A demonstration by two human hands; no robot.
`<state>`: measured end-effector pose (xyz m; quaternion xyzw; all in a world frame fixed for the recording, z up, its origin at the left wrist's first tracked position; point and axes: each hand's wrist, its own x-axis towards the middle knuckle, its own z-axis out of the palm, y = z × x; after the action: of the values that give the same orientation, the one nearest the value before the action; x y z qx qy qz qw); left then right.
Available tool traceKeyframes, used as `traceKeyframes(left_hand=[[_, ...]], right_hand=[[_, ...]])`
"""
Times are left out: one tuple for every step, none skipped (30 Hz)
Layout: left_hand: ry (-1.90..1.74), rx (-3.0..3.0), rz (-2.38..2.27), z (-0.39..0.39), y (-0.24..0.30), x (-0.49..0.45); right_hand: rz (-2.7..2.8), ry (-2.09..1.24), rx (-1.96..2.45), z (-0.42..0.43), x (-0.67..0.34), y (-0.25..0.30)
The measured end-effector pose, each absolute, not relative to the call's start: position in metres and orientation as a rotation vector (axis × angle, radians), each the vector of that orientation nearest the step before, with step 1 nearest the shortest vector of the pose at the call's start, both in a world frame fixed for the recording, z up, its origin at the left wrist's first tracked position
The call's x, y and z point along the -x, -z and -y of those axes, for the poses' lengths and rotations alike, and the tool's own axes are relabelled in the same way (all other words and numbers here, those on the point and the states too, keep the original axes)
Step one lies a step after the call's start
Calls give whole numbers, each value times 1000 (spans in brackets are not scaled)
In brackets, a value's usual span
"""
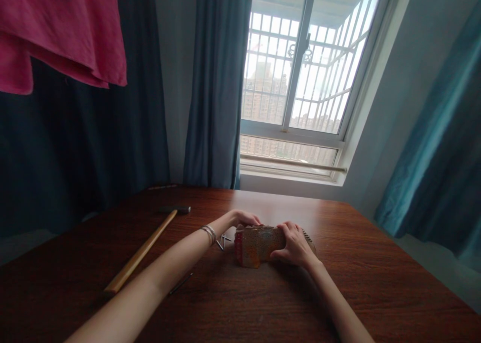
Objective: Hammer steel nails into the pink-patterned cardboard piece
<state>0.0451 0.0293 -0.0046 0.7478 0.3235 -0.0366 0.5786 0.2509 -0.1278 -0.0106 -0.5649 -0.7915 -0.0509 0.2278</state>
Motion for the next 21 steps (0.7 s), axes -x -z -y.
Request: traceKeyframes(left_hand=[[95,-1741,-768,-29,5,-45],[104,-1733,-783,-29,5,-46],[107,-1733,-795,-28,5,-46],[111,-1734,-806,-28,5,-46],[114,-1735,-817,-27,5,-46],[123,-1736,-826,-27,6,-46],[131,-1737,-831,-27,6,-46],[136,-1738,-829,-26,6,-46],[139,-1739,-824,-27,6,-45],[138,-1741,-815,-27,6,-45],[137,-1744,-804,-27,6,-45],[135,-1748,-793,-28,7,-45],[134,-1753,-785,-28,7,-46],[136,-1761,-780,-28,7,-46],[137,-1772,-778,-28,7,-47],[140,-1785,-779,-28,7,-48],[139,-1797,-785,-27,6,-49],[136,-1806,-796,-25,4,-49],[132,-1809,-806,-22,2,-50],[121,-1811,-812,-19,-2,-50],[100,-1812,-815,-16,-5,-49]], right_hand=[[2182,141,1557,128,-251,10],[2186,139,1558,129,-251,9],[2189,136,1557,129,-251,9],[2192,132,1556,129,-251,8],[2195,125,1554,129,-251,8],[2198,117,1552,129,-252,8],[2202,107,1549,129,-252,8],[2205,97,1547,129,-252,8],[2205,91,1547,129,-253,7],[2203,90,1544,130,-253,7],[2199,93,1538,130,-253,7],[2198,94,1530,130,-252,6],[2197,93,1526,129,-252,6],[2199,87,1527,129,-252,5],[2203,78,1534,129,-251,5],[2206,67,1545,129,-251,4],[2207,59,1556,129,-251,4],[2204,57,1563,129,-251,3],[2201,57,1562,130,-251,3],[2202,56,1554,130,-251,2],[2200,56,1544,131,-252,1]])
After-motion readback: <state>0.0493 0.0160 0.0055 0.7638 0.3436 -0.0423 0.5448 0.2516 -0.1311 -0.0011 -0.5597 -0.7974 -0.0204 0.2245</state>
